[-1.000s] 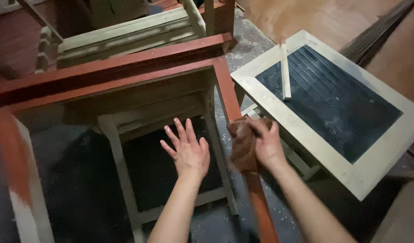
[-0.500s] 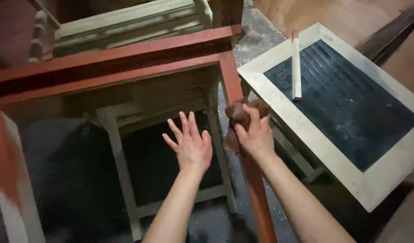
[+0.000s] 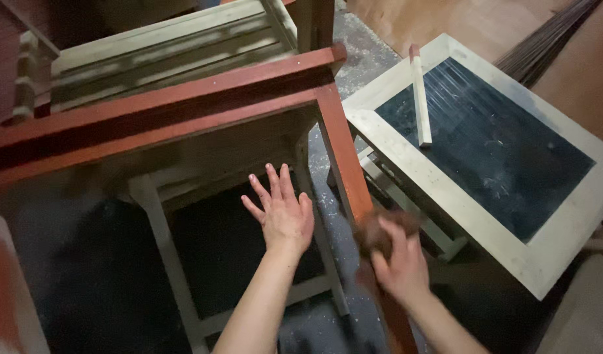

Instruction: The person wipes a reddish-brown stain onto the legs and rails of an upside-down wooden chair frame using a cloth, working along each member. They walk to a bucket of stain, dip and wring the cloth in it, then return and continue coating the remaining unfinished white sections of the frame.

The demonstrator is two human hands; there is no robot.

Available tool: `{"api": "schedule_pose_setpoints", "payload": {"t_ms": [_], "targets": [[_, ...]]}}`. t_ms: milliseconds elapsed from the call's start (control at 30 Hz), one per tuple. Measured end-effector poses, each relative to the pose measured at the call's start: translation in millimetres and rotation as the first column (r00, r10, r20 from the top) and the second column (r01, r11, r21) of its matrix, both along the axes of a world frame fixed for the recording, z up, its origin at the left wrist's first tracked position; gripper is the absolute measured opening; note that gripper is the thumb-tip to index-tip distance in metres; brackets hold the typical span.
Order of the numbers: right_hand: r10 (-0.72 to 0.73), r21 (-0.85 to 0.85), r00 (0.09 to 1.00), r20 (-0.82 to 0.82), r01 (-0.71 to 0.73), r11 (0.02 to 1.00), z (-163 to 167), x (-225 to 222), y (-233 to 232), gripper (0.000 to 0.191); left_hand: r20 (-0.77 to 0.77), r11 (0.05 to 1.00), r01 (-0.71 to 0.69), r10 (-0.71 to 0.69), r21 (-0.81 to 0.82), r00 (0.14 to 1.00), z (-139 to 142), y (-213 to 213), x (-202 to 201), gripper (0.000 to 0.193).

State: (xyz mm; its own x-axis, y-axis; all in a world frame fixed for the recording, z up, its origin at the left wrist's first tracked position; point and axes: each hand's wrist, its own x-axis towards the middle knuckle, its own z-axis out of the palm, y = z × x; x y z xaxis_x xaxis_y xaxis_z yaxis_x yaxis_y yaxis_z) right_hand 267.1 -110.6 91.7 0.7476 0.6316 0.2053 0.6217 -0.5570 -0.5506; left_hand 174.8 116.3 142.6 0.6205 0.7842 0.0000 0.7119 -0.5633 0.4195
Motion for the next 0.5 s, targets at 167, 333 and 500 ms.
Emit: {"api": "schedule_pose_setpoints", "payload": {"t_ms": [167,333,500], "targets": [[-0.071,0.067,0.989,0.132,0.062,0.996,60,75,128,0.076,0.009,1.000,0.002,-0.002,0.009,1.000,3,9,-2,0.076],[-0.077,0.099,0.947,0.311,0.048,0.994,74,100,177,0.074,0.040,0.994,-0.010,0.006,0.113,0.999,-2,17,-10,0.077],[0.220,-0.130,0.969,0.114,-0.205,0.970,70,49,94,0.109,0.033,0.999,-0.047,0.046,0.019,0.998,-4,20,-5,0.075]]}}
